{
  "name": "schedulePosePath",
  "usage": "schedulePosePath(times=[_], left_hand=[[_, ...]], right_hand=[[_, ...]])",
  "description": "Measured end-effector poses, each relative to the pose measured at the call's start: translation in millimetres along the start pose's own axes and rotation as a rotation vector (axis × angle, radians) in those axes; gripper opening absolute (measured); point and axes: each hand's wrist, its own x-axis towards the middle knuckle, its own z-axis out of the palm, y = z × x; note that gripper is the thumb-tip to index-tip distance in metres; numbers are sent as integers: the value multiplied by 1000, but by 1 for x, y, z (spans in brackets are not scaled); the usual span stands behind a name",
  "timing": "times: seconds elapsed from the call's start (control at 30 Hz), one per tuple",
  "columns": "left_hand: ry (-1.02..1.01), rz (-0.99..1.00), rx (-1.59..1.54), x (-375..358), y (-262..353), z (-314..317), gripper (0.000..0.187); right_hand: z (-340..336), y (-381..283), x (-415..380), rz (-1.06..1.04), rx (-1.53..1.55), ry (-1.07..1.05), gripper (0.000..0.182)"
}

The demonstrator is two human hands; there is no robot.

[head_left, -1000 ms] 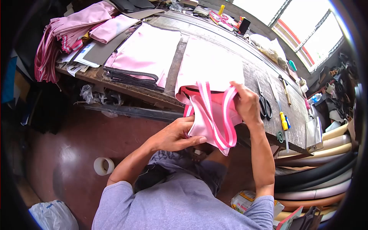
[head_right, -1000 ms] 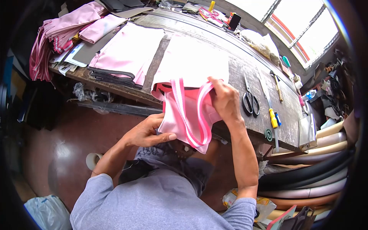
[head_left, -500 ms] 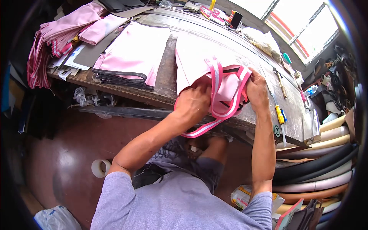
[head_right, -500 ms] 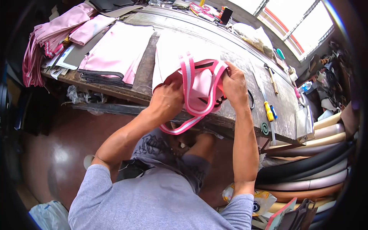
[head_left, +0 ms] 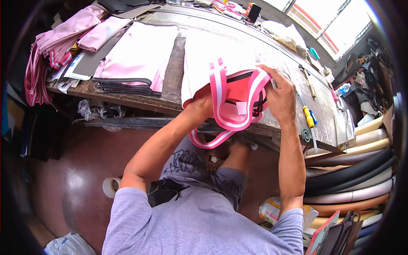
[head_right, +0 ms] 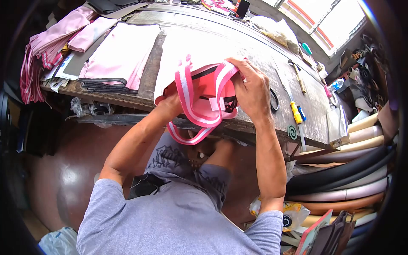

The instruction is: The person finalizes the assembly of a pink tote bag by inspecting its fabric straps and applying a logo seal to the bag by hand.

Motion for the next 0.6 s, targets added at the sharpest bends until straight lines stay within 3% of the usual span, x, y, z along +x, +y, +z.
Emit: schedulePosePath(times=[0.07, 0.13, 0.23, 0.3, 0.37, 0.47, 0.6], left_hand=[[-184, 26, 66, 0, -10, -6, 54], [-131, 128, 25, 4, -11, -20, 54], [-329, -157, -425, 18, 18, -68, 44], [-330, -305, -447, 12, 37, -93, 39], [-488, -369, -361, 12, 48, -136, 31], [-280, -206, -294, -14, 35, -154, 38], [-253, -218, -90, -20, 44, -139, 41]], right_hand=[[2, 0, -3, 11, 26, -29, 32], [2, -1, -5, -18, -18, -109, 33], [-2, 0, -18, -65, -182, -351, 49], [3, 0, -34, -187, -248, -312, 55], [10, 7, -53, -220, -342, -241, 61], [20, 17, -80, -257, -381, -110, 64], [26, 21, -93, -226, -347, 61, 69]])
